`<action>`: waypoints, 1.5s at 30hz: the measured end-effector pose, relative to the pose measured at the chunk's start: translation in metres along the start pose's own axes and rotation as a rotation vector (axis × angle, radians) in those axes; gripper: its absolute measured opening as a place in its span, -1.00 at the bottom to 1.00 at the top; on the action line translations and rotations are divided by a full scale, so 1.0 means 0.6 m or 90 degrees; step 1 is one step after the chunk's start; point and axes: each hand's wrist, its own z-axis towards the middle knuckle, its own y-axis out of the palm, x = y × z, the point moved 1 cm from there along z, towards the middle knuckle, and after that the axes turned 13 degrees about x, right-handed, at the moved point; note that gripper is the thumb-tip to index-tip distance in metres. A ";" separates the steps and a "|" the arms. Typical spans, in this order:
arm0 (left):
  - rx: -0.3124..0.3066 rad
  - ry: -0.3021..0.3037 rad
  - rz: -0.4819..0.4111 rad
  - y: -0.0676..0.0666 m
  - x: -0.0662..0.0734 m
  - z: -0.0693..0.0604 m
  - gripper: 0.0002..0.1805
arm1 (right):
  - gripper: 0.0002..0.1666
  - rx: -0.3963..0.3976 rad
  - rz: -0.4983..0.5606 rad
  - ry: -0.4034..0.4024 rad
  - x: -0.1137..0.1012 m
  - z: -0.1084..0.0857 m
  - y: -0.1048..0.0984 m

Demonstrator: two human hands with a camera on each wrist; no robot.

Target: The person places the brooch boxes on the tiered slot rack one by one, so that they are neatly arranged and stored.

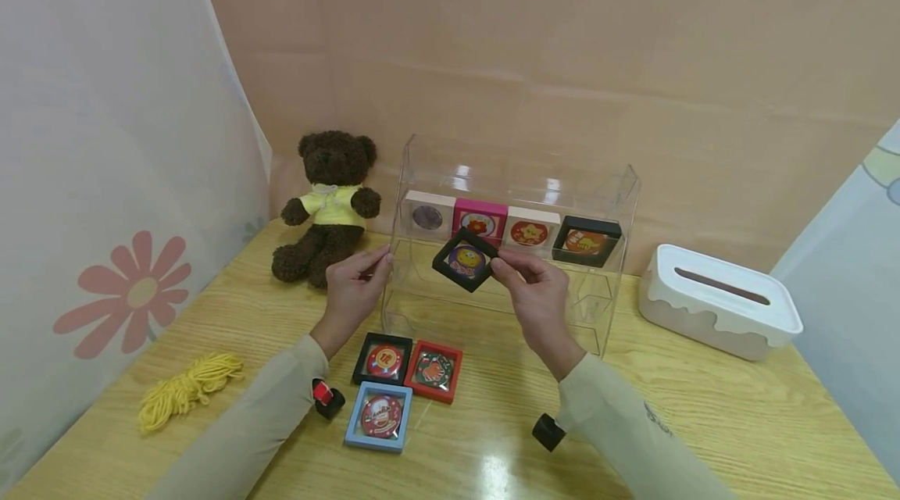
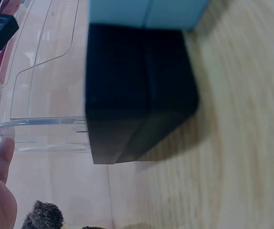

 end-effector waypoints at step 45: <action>0.002 0.001 0.013 0.003 0.035 0.012 -0.79 | -0.89 -0.077 -0.145 -0.193 0.002 -0.041 0.074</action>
